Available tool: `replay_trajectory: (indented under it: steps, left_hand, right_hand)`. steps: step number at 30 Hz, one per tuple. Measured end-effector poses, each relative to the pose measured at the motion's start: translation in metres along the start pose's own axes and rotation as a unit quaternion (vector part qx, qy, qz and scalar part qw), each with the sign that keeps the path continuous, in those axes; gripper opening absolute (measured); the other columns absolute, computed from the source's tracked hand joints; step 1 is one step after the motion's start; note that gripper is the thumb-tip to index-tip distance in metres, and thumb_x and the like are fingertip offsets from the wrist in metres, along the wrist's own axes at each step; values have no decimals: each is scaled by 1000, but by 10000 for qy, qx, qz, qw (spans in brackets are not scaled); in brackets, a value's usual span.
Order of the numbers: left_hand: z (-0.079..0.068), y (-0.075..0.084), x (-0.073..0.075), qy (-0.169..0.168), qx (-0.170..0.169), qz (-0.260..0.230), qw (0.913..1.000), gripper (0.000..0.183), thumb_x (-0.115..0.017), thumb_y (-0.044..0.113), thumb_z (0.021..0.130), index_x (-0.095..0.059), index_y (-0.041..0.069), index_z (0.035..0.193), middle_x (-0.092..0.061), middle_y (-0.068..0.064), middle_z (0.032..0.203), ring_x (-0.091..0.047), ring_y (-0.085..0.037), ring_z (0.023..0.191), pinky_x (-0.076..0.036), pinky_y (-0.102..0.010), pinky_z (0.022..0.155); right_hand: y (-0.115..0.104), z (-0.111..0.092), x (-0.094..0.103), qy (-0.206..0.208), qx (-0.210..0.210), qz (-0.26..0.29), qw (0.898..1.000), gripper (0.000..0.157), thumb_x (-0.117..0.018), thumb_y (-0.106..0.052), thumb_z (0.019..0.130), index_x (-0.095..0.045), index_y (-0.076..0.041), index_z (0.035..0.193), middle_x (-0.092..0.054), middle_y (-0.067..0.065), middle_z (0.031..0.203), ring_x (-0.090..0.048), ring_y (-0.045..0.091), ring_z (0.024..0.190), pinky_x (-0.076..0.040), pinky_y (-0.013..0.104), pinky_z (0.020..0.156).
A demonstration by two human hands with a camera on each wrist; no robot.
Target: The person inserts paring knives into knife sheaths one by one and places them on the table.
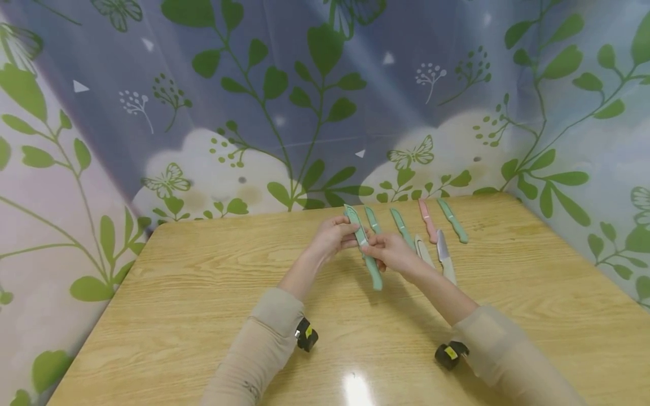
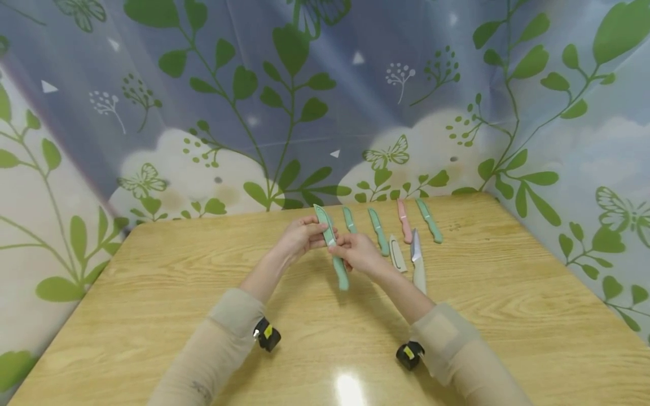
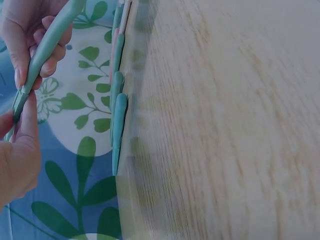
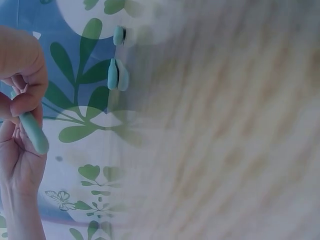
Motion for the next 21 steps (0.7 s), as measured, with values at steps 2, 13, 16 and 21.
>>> replay_trajectory:
  steps: [2,13,16,21]
  left_hand:
    - [0,1,2,87,35,-22,10000,10,-52,0,93,-53,-7,99,-58,-29,112,-64,-29,95,-54,-30,82]
    - [1,13,16,727,-46,479,9962,22,-56,3,91,-56,-12,107,-65,-22,96,-67,-23,81,-56,-26,75]
    - [2,12,23,880,-12,516,9948,19,-56,4,91,-56,-12,102,-64,-17,90,-66,-18,76,-55,-25,75]
    - [3,9,33,982,46,679,9928,14,-56,5,91,-56,-9,94,-60,-11,84,-62,-16,73,-55,-26,77]
  right_hand:
    - [0,2,0,-32,-74,57,10000,21,-56,-15,93,-59,5,95,-55,-1,59,-43,9,49,-41,21,48]
    - [-3,10,-7,-602,-158,-148,9980,23,-60,-17,91,-54,3,101,-55,2,63,-37,9,45,-33,21,43]
    - [-4,7,-13,-813,-146,-738,9939,31,-61,-16,89,-51,6,109,-51,1,55,-36,9,41,-32,21,41]
    - [-7,4,-20,-853,-71,-1454,9857,38,-62,-17,89,-49,9,114,-40,-3,46,-33,7,37,-29,18,39]
Point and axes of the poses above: each hand's wrist, its own z-axis towards the middle knuckle, its own x-axis out of the back of the hand, y = z × x, the point moved 5 cm from there along z, towards the middle knuckle
